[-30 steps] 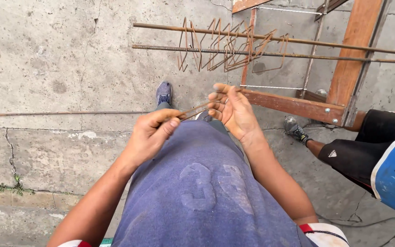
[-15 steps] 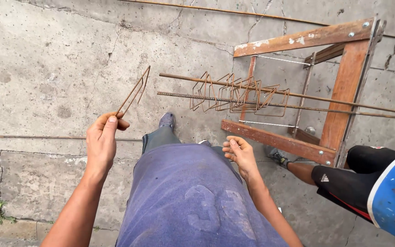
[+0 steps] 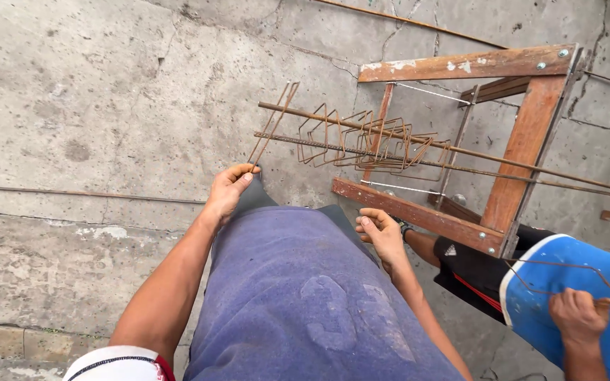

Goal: Arranging metal rebar stirrups onto long rebar rods supported by a wooden frame for construction.

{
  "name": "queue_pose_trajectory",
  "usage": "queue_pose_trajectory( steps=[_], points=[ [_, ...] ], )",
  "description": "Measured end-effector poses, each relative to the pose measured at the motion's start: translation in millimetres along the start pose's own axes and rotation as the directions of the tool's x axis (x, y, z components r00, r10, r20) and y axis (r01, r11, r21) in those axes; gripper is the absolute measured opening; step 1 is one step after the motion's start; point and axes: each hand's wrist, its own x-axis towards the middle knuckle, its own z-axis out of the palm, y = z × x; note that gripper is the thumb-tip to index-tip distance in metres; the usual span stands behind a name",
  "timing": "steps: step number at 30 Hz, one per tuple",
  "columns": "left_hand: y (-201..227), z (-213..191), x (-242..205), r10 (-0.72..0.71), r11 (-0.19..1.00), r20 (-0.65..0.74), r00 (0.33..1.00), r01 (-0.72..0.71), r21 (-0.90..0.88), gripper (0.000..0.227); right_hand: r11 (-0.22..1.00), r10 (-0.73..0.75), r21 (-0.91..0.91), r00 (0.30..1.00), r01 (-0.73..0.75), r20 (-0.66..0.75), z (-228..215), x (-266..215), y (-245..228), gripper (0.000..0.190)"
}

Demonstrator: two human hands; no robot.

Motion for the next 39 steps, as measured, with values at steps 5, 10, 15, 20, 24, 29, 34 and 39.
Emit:
queue_pose_trajectory(
  steps=[5, 10, 15, 20, 24, 29, 34, 39],
  points=[
    [-30, 8, 7, 0.083, 0.997, 0.098, 0.992, -0.083, -0.011, 0.02, 0.995, -0.036, -0.092, 0.999, 0.04, 0.035, -4, 4, -23, 0.041],
    [-79, 10, 35, 0.007, 0.969, 0.228, 0.974, -0.063, 0.239, 0.019, 0.971, -0.109, -0.207, 0.993, 0.117, 0.05, -19, 1, -47, 0.04],
    [-91, 24, 63, -0.164, 0.663, 0.18, 0.97, -0.026, 0.749, 0.017, 0.962, -0.049, -0.271, 0.995, 0.025, -0.084, -55, -27, -24, 0.039],
    [-91, 37, 87, -0.269, 0.512, 0.054, 0.962, 0.095, 0.854, 0.05, 0.936, 0.119, -0.302, 0.968, -0.183, -0.22, -112, -51, 86, 0.036],
    [-17, 57, 75, -0.23, 0.461, 0.11, 0.967, 0.009, 0.888, 0.045, 0.935, 0.244, -0.157, 0.899, -0.317, -0.363, -135, -77, 166, 0.032],
    [93, 101, 23, 0.369, 0.487, 0.299, 0.88, -0.458, 0.744, 0.022, 0.945, 0.325, 0.239, 0.719, -0.223, -0.614, -154, -90, 223, 0.035],
    [137, 164, 62, 0.655, 0.366, 0.217, 0.724, -0.556, 0.746, 0.046, 0.809, 0.402, 0.567, 0.556, 0.158, -0.728, -193, -87, 203, 0.033],
    [107, 181, 96, 0.274, 0.586, 0.106, 0.956, -0.254, 0.769, 0.054, 0.914, 0.009, 0.362, 0.883, 0.183, -0.47, -193, -98, 129, 0.068]
  ],
)
